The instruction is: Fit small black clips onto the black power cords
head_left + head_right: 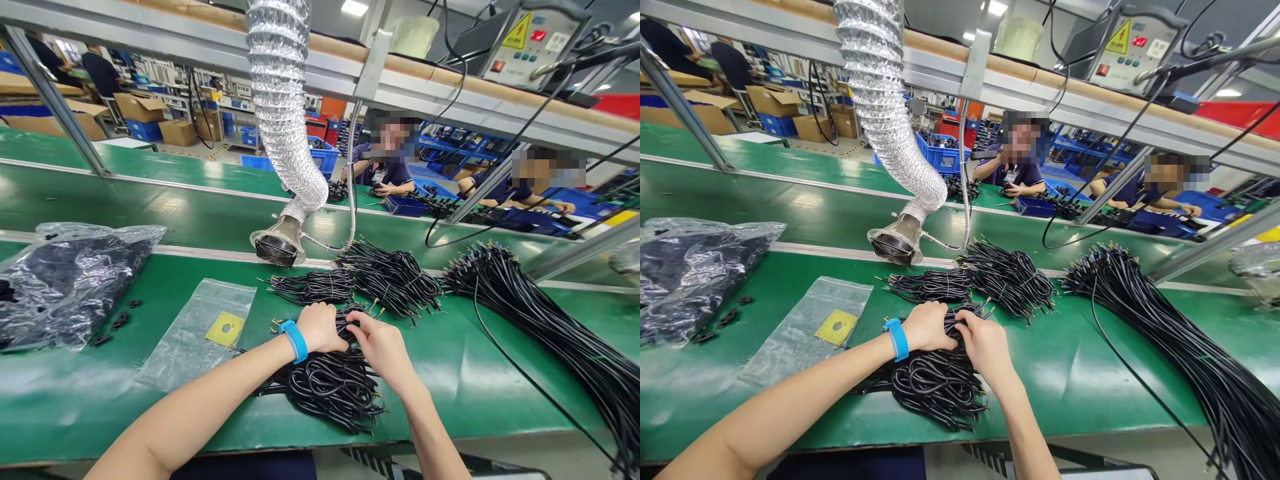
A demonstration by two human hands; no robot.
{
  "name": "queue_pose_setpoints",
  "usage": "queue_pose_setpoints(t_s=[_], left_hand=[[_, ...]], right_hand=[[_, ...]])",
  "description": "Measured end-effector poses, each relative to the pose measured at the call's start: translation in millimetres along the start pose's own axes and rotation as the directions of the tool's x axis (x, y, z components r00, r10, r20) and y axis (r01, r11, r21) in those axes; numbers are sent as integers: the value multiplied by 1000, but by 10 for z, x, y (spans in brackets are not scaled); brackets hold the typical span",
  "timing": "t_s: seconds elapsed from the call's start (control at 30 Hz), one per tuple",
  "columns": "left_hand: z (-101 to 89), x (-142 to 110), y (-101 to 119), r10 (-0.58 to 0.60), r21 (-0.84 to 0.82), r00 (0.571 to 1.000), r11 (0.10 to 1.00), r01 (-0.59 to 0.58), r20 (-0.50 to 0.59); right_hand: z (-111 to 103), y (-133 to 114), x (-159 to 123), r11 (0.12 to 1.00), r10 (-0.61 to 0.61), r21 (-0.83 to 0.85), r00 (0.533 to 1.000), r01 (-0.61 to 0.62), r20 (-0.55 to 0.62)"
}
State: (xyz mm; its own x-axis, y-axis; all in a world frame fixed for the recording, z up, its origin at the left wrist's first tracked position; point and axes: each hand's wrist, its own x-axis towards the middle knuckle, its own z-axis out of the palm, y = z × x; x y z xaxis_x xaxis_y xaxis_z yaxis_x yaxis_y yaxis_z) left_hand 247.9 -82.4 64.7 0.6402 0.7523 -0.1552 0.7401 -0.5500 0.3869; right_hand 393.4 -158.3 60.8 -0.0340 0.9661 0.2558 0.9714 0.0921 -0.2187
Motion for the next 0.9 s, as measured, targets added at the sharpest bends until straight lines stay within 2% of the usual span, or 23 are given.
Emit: queue_pose_setpoints(t_s=[0.1,0.27,0.43,0.57,0.67,0.73,0.83,0.9], left_hand=[[-4,-9,8,9,13,1000,1000,-9,-9],[-32,-11,23,50,52,999,997,-50,-3],[-46,-3,30,61,72,998,996,-61,13],[-28,-2,26,65,71,998,995,-65,5],[-29,-3,29,62,70,998,996,-63,5],[-37,-1,33,62,71,998,996,-62,5],[-42,7,34,56,75,998,996,-57,10],[-38,12,31,59,84,998,995,-60,10]], right_hand=[[-76,17,40,998,-57,5,995,57,84],[-274,39,149,986,-162,5,956,166,243],[-317,42,203,982,-171,-31,950,185,261],[-239,55,199,969,-171,-139,964,202,204],[-179,71,190,922,-266,-253,954,294,139],[-135,88,182,874,-354,-323,931,363,88],[-53,133,161,838,-458,-363,887,408,-62],[4,174,142,877,-417,-348,885,332,-207]])
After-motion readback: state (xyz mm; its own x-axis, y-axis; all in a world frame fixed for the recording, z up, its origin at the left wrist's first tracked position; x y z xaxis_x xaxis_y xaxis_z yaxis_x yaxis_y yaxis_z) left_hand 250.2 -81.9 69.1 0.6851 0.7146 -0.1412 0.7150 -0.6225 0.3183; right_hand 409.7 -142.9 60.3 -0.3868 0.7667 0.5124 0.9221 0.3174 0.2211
